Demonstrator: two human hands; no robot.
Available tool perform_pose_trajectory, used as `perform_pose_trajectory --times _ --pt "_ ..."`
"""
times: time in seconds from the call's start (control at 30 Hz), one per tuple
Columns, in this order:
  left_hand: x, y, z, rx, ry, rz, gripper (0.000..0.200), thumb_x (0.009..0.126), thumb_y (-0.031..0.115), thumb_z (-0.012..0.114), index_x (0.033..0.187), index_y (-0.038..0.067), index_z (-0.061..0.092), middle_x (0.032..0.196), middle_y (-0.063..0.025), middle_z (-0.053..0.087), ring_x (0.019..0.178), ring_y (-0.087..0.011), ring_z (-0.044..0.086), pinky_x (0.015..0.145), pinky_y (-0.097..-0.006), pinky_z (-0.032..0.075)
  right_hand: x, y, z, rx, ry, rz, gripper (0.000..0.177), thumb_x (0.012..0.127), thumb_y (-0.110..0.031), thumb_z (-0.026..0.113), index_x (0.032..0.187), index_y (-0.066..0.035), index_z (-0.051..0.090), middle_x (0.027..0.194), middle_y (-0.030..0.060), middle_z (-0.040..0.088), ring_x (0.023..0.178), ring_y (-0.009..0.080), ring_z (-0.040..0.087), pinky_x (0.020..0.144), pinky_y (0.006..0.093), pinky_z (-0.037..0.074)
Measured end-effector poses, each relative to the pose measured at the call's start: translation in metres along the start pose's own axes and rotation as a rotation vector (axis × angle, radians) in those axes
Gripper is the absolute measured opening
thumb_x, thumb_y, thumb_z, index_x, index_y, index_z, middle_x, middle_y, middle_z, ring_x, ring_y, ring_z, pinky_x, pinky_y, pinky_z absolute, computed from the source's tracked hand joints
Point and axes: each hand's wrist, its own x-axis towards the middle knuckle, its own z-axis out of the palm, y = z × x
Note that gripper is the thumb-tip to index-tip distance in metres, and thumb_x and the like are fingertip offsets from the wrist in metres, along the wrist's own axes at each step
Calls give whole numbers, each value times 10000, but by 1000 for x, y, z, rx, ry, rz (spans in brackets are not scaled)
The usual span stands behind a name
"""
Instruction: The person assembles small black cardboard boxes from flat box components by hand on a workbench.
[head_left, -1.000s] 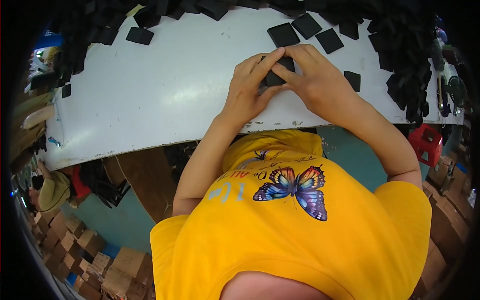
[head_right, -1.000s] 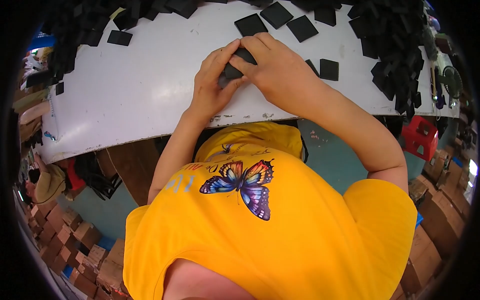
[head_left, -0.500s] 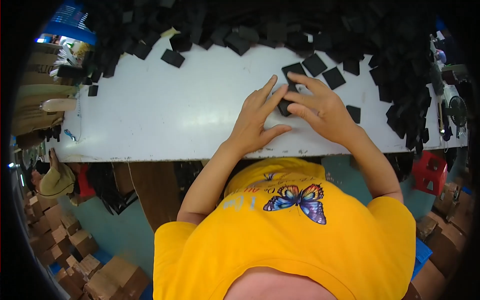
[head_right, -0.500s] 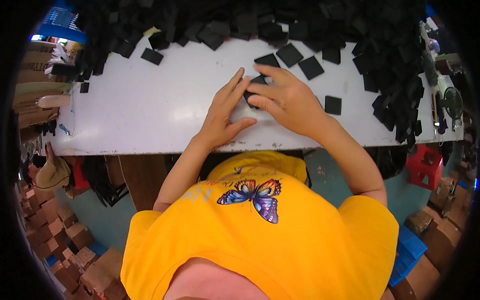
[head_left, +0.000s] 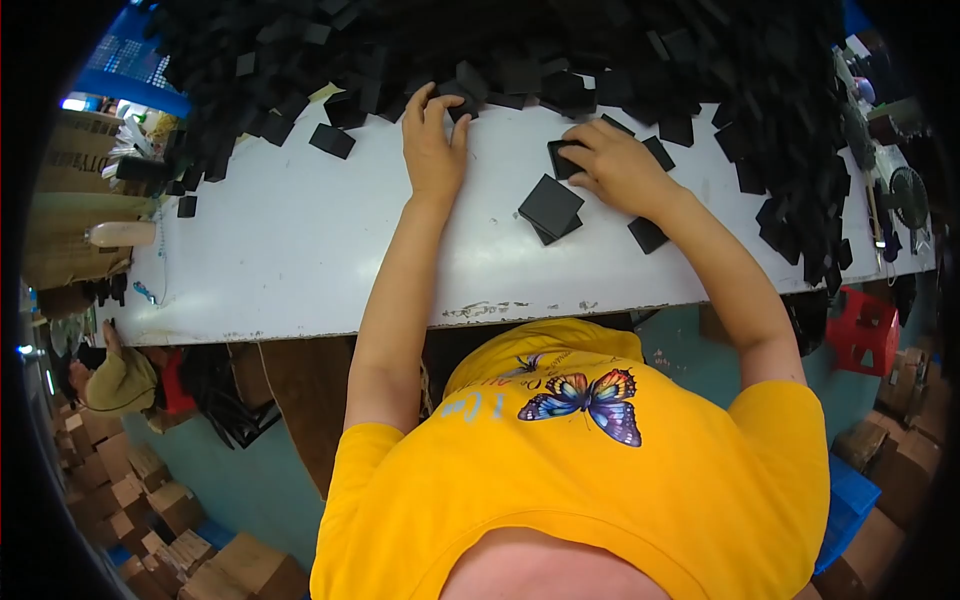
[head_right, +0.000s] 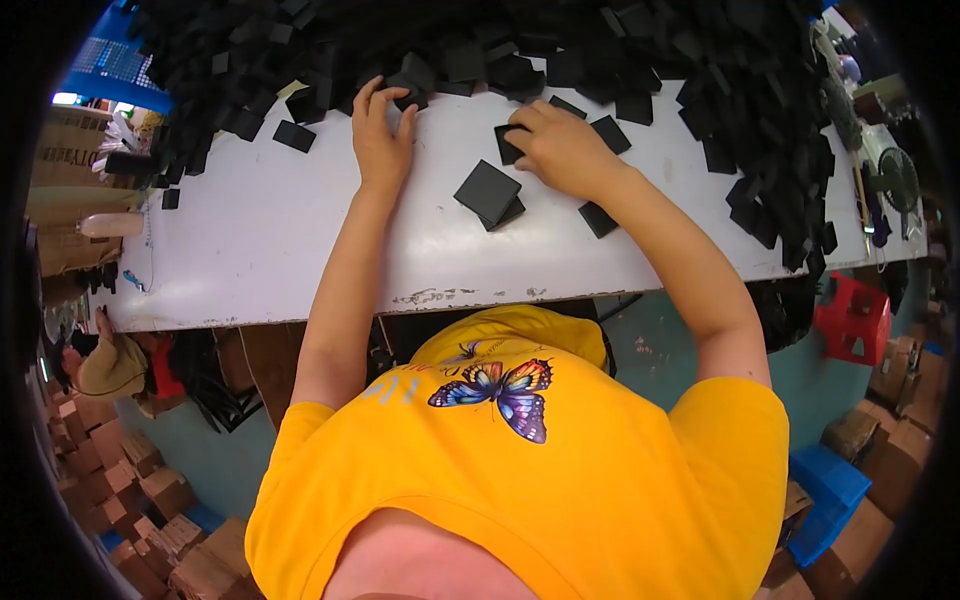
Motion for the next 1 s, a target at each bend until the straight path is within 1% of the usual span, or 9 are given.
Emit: perform_pose_trajectory --times 0.1,0.2,0.3,0.37,0.57,0.73,0.83,0.9,1.0 --pt "-1 4 -3 -134 -104 -108 272 833 55 780 1062 92 637 1346 -152 587 1243 -368 555 960 -403 477 -6 9 3 167 103 129 339 838 -179 776 1126 -9 719 1281 113 619 1202 304 564 1001 387 494" --pt "-3 8 -9 -71 -128 44 281 821 19 777 1042 73 612 1312 -150 596 1213 -355 578 922 -392 491 -6 14 3 226 98 216 272 866 -153 739 1110 -35 754 1260 102 637 1205 293 568 1009 390 486" --pt "0 11 -25 -103 24 23 279 823 -4 767 1044 49 603 1282 -134 583 1182 -318 595 908 -379 507 -2 11 2 160 60 240 190 855 -99 728 1034 -42 757 1239 75 648 1198 281 577 968 385 498" --pt "-4 7 -35 -265 49 -24 462 798 -3 788 1185 61 544 1265 -117 549 1168 -253 583 936 -364 504 5 14 5 76 13 241 135 854 -80 728 982 -43 750 1277 58 641 1202 274 580 946 369 507" --pt "-16 90 -98 -368 -105 -25 717 700 61 865 1310 65 489 1228 -68 595 1110 -214 579 928 -337 460 4 0 -9 146 327 174 13 843 -64 694 843 -54 686 1166 55 663 1038 293 646 840 413 534" --pt "-26 121 -86 -305 -367 146 735 699 89 894 1347 61 547 1251 -94 624 1146 -244 617 969 -368 491 -8 -8 -50 341 167 477 182 855 -110 743 979 -70 616 1010 51 711 769 272 648 688 376 512" --pt "-36 128 -77 -450 -517 -86 772 715 62 882 1400 73 525 1255 -113 628 1144 -267 627 964 -358 519 -13 -27 -51 504 535 317 242 838 -66 768 1046 -80 646 922 74 693 762 250 638 671 344 511" --pt "-46 123 -69 -442 -477 -99 849 716 42 881 1457 91 469 1252 -128 621 1139 -283 640 958 -366 533 -17 -56 -69 527 439 430 287 817 -28 771 1078 -69 658 945 98 692 794 260 656 689 331 530" --pt "-58 119 -59 -516 -393 -142 891 720 29 875 1483 97 419 1238 -145 609 1157 -320 639 994 -398 534 -20 -63 -61 396 556 104 310 793 4 756 1086 -40 667 983 116 689 832 270 673 710 314 555"
